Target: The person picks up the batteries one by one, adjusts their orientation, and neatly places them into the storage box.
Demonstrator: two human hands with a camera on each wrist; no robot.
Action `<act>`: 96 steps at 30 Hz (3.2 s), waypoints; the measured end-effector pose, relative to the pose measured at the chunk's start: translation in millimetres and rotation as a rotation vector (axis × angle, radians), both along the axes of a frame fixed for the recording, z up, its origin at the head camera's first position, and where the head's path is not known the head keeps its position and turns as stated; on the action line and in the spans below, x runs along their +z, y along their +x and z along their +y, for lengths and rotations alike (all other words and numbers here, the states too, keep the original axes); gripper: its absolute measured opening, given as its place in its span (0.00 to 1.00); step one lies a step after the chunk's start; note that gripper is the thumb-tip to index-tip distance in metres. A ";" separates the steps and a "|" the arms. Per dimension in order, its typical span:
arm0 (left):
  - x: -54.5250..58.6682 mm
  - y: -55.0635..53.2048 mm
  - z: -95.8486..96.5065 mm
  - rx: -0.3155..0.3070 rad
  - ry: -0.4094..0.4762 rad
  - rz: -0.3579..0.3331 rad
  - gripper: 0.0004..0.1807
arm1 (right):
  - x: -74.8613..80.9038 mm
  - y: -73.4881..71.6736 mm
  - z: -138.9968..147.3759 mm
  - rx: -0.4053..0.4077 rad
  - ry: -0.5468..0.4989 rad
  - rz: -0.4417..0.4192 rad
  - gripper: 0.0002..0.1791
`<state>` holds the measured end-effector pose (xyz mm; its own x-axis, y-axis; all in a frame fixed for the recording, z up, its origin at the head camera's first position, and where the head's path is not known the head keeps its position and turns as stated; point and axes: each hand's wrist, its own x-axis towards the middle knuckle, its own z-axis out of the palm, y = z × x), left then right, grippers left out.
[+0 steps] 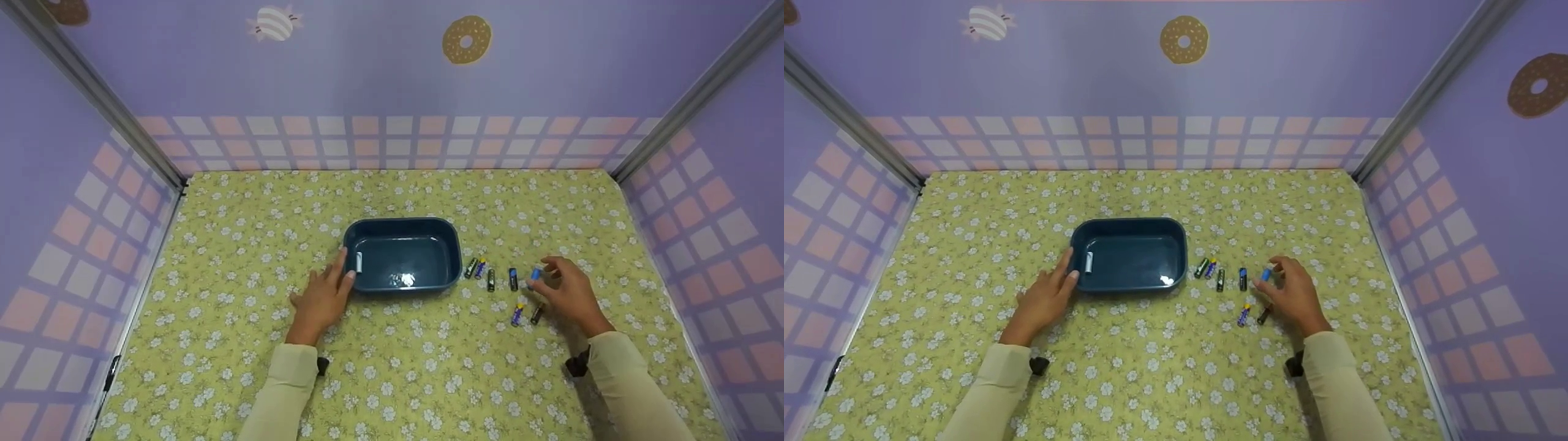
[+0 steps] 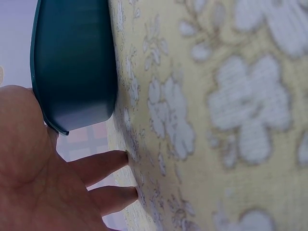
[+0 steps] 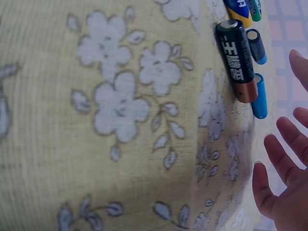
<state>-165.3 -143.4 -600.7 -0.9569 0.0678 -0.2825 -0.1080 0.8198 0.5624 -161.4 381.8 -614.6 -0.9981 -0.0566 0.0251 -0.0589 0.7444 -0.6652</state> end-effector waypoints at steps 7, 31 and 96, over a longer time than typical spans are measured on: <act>-2.1 0.3 -0.4 0.001 -0.005 0.003 0.36 | -4.3 1.4 1.3 0.002 -0.025 -0.056 0.42; -1.7 -1.1 -0.4 -0.004 -0.015 0.019 0.36 | -8.3 -2.1 6.1 0.031 0.013 -0.113 0.43; -1.5 1.7 0.8 0.004 -0.023 0.022 0.36 | -16.9 0.9 3.5 -0.048 -0.035 -0.154 0.40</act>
<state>-163.6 -142.6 -602.3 -0.9632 0.0580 -0.2625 -0.0987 0.8319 0.5461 -160.5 385.3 -631.5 -0.9918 -0.0106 -0.1272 0.0807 0.7202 -0.6890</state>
